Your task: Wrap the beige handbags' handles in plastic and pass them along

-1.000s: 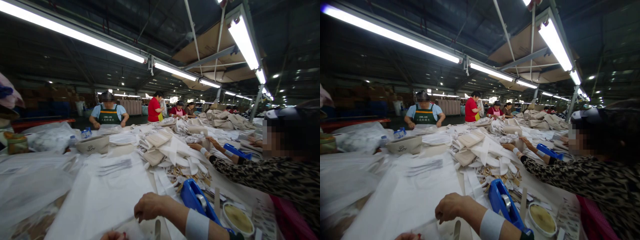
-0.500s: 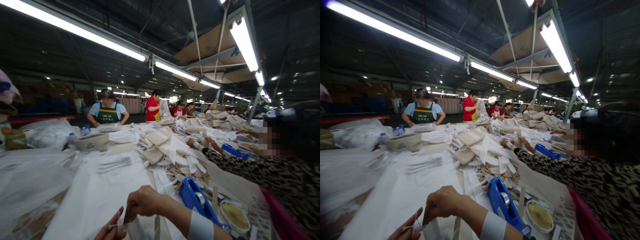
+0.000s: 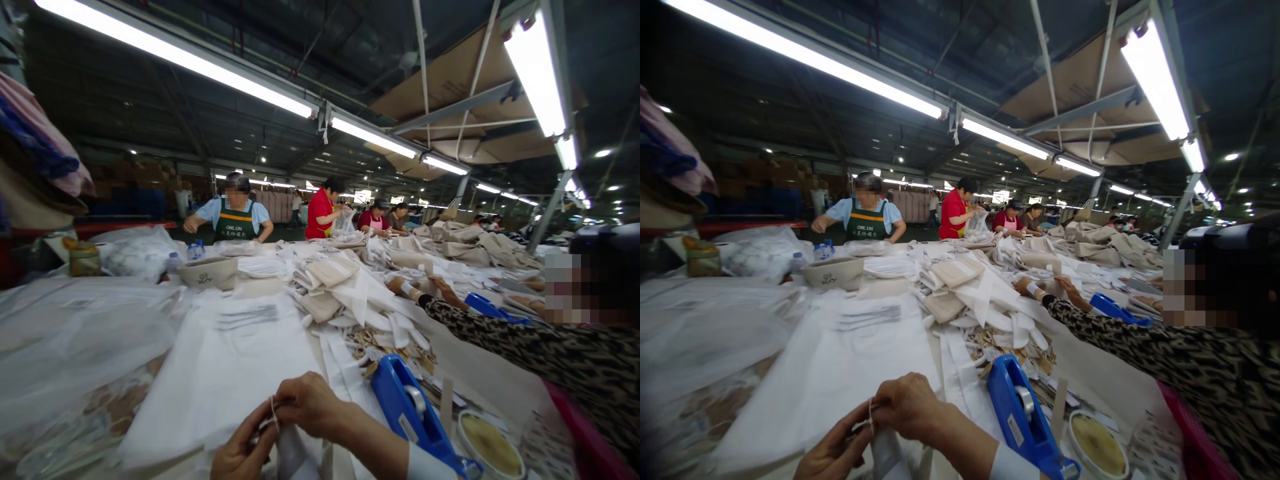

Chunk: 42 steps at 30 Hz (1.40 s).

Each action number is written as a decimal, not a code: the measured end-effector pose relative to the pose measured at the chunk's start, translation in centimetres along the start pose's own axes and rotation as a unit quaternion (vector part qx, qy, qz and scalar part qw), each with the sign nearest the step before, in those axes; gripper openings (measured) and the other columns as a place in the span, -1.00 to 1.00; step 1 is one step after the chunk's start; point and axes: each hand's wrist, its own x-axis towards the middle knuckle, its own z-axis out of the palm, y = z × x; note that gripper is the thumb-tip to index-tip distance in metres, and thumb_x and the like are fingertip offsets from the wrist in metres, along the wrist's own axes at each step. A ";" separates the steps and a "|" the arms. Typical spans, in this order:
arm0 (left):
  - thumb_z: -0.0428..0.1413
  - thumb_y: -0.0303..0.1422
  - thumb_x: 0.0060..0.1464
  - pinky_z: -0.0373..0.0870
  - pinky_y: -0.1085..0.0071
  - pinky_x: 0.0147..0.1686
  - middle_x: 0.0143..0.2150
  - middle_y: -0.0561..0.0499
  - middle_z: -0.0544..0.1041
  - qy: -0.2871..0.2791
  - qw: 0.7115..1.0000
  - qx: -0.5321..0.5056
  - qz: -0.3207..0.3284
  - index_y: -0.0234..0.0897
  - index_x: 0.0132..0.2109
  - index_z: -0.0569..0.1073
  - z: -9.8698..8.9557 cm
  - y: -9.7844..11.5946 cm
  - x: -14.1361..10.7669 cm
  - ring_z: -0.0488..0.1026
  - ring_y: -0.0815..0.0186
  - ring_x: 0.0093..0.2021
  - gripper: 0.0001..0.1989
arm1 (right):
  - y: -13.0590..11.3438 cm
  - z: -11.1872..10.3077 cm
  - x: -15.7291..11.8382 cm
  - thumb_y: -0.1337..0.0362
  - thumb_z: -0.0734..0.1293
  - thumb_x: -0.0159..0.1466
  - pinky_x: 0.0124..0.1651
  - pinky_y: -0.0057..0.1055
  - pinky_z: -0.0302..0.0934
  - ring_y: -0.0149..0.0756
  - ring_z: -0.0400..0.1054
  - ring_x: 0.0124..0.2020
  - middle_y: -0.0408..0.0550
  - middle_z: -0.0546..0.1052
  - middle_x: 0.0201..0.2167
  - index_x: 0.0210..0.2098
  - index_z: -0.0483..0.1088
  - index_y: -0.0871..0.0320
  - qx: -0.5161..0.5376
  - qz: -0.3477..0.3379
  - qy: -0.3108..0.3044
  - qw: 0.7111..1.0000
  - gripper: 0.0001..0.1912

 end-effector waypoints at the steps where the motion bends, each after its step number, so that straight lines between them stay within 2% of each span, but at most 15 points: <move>1: 0.25 0.02 -0.31 0.33 0.52 -0.52 -0.45 0.06 0.55 -0.001 1.000 -0.003 0.009 -0.28 -0.11 0.54 0.0 0.0 0.0 0.32 0.40 -0.54 -0.38 | 0.0 0.1 -0.1 0.22 0.35 0.13 -0.33 -0.52 0.13 -0.33 0.43 -0.32 -0.15 0.59 -0.36 -0.22 0.51 0.04 0.011 0.010 0.008 1.000 -0.79; 7: 0.22 -0.05 -0.24 0.37 0.48 -0.44 -0.41 0.05 0.55 -0.027 0.999 0.006 0.041 -0.25 -0.29 0.56 0.3 -0.3 0.3 0.39 0.32 -0.46 -0.59 | 0.4 1.0 -0.7 0.24 0.32 0.15 -0.37 -0.53 0.10 -0.39 0.35 -0.43 -0.16 0.53 -0.46 -0.28 0.46 0.13 0.089 0.030 0.056 0.994 -0.84; 9: 0.20 -0.08 -0.21 0.36 0.49 -0.45 -0.43 0.07 0.54 -0.002 0.999 0.026 0.044 -0.23 -0.34 0.55 0.5 -0.2 0.3 0.37 0.34 -0.47 -0.66 | 0.7 1.6 -0.7 0.21 0.27 0.20 -0.37 -0.52 0.10 -0.41 0.31 -0.46 -0.18 0.48 -0.51 -0.26 0.43 0.13 0.156 0.028 0.073 0.985 -0.82; 13: 0.21 -0.14 -0.26 0.33 0.50 -0.49 -0.49 0.08 0.52 0.076 0.997 -0.005 0.027 -0.24 -0.41 0.53 0.8 0.4 -0.2 0.36 0.35 -0.49 -0.72 | 1.1 2.9 -0.8 0.02 0.17 0.19 -0.43 -0.49 0.12 -0.39 0.25 -0.50 -0.16 0.38 -0.57 -0.37 0.37 0.18 0.371 0.047 0.081 0.924 -0.65; 16: 0.25 -0.17 -0.35 0.33 0.49 -0.55 -0.54 0.04 0.52 0.101 0.992 -0.069 0.014 -0.28 -0.45 0.51 1.0 0.6 -0.3 0.37 0.34 -0.52 -0.71 | 1.3 3.4 -0.9 -0.04 0.14 0.14 -0.41 -0.48 0.13 -0.39 0.27 -0.47 -0.12 0.40 -0.52 -0.44 0.33 0.18 0.438 0.081 0.068 0.893 -0.60; 19: 0.24 -0.18 -0.32 0.31 0.52 -0.60 -0.59 0.08 0.48 0.133 0.986 -0.102 0.015 -0.28 -0.44 0.49 0.9 0.5 -0.1 0.35 0.38 -0.57 -0.72 | 2.0 3.8 -0.9 0.05 0.25 0.02 -0.44 -0.48 0.07 -0.43 0.19 -0.53 -0.18 0.34 -0.59 -0.51 0.34 0.18 0.463 0.102 0.056 0.879 -0.71; 24: 0.27 -0.23 -0.30 0.28 0.53 -0.63 -0.65 0.08 0.45 0.171 0.973 -0.151 0.029 -0.32 -0.43 0.47 0.3 1.1 -0.3 0.32 0.41 -0.63 -0.73 | 3.2 4.7 -0.8 0.21 0.27 -0.10 -0.54 -0.46 -0.06 -0.46 0.07 -0.65 -0.23 0.26 -0.72 -0.59 0.41 0.20 0.452 0.111 0.020 0.885 -0.83; 29: 0.26 -0.24 -0.29 0.24 0.56 -0.66 -0.67 0.14 0.43 0.225 0.947 -0.222 0.064 -0.29 -0.42 0.42 -0.5 3.2 -0.7 0.31 0.43 -0.65 -0.73 | 3.0 3.6 -0.9 0.18 0.33 -0.05 -0.35 -0.42 0.10 -0.36 0.24 -0.41 -0.13 0.45 -0.47 -0.35 0.47 0.14 0.438 0.087 0.106 0.888 -0.73; 31: 0.27 -0.26 -0.29 0.26 0.55 -0.65 -0.63 0.12 0.46 0.210 0.946 -0.231 0.085 -0.29 -0.43 0.42 -0.6 3.7 -1.0 0.34 0.42 -0.63 -0.74 | 2.0 2.6 -1.0 0.17 0.39 -0.06 -0.34 -0.44 0.09 -0.38 0.24 -0.40 -0.14 0.47 -0.40 -0.30 0.48 0.13 0.437 0.060 0.099 0.892 -0.68; 33: 0.26 -0.28 -0.22 0.30 0.53 -0.61 -0.59 0.09 0.48 0.165 0.958 -0.208 0.110 -0.30 -0.41 0.44 -0.5 3.6 -1.3 0.35 0.42 -0.61 -0.78 | 0.8 1.8 -1.0 0.19 0.45 -0.10 -0.40 -0.47 0.07 -0.41 0.23 -0.46 -0.16 0.49 -0.42 -0.29 0.51 0.12 0.441 0.017 0.043 0.896 -0.65; 35: 0.22 -0.27 -0.11 0.35 0.50 -0.55 -0.55 0.08 0.49 0.124 0.970 -0.162 0.131 -0.30 -0.33 0.44 -0.2 2.9 -1.3 0.38 0.41 -0.58 -0.79 | -0.2 1.4 -0.8 0.20 0.44 -0.08 -0.41 -0.47 0.08 -0.42 0.24 -0.49 -0.17 0.50 -0.48 -0.36 0.53 0.13 0.459 -0.014 0.010 0.888 -0.73; 36: 0.19 -0.26 -0.07 0.40 0.46 -0.50 -0.48 0.05 0.52 0.116 0.975 -0.130 0.141 -0.29 -0.26 0.43 -0.1 2.5 -1.2 0.42 0.38 -0.52 -0.77 | -0.4 1.4 -0.7 0.19 0.41 -0.03 -0.41 -0.47 0.09 -0.42 0.25 -0.50 -0.17 0.50 -0.52 -0.40 0.53 0.14 0.470 -0.016 0.014 0.882 -0.79; 38: 0.10 -0.30 0.01 0.46 0.34 -0.31 -0.26 -0.06 0.56 0.104 0.981 0.013 0.166 -0.30 -0.08 0.35 0.0 1.8 -0.9 0.50 0.28 -0.32 -0.70 | -0.5 1.6 -0.3 0.17 0.35 0.03 -0.45 -0.48 0.09 -0.42 0.26 -0.52 -0.17 0.50 -0.56 -0.45 0.51 0.16 0.488 0.005 0.056 0.871 -0.81; 40: 0.03 -0.40 0.05 0.40 0.21 -0.10 -0.09 -0.11 0.53 0.062 0.961 0.197 0.186 -0.28 -0.02 0.33 0.1 1.5 -0.5 0.47 0.23 -0.11 -0.69 | -0.2 1.9 -0.1 0.16 0.35 0.03 -0.49 -0.50 0.06 -0.45 0.24 -0.56 -0.17 0.49 -0.58 -0.46 0.49 0.17 0.488 0.031 0.094 0.867 -0.80; 42: -0.01 -0.47 0.06 0.29 0.11 0.00 -0.13 -0.09 0.55 0.001 0.929 0.321 0.186 -0.26 -0.13 0.42 0.3 1.6 -0.3 0.45 0.18 -0.06 -0.78 | 0.1 2.1 -0.1 0.14 0.36 0.01 -0.50 -0.50 0.07 -0.47 0.23 -0.57 -0.17 0.48 -0.58 -0.50 0.47 0.18 0.486 0.046 0.115 0.865 -0.79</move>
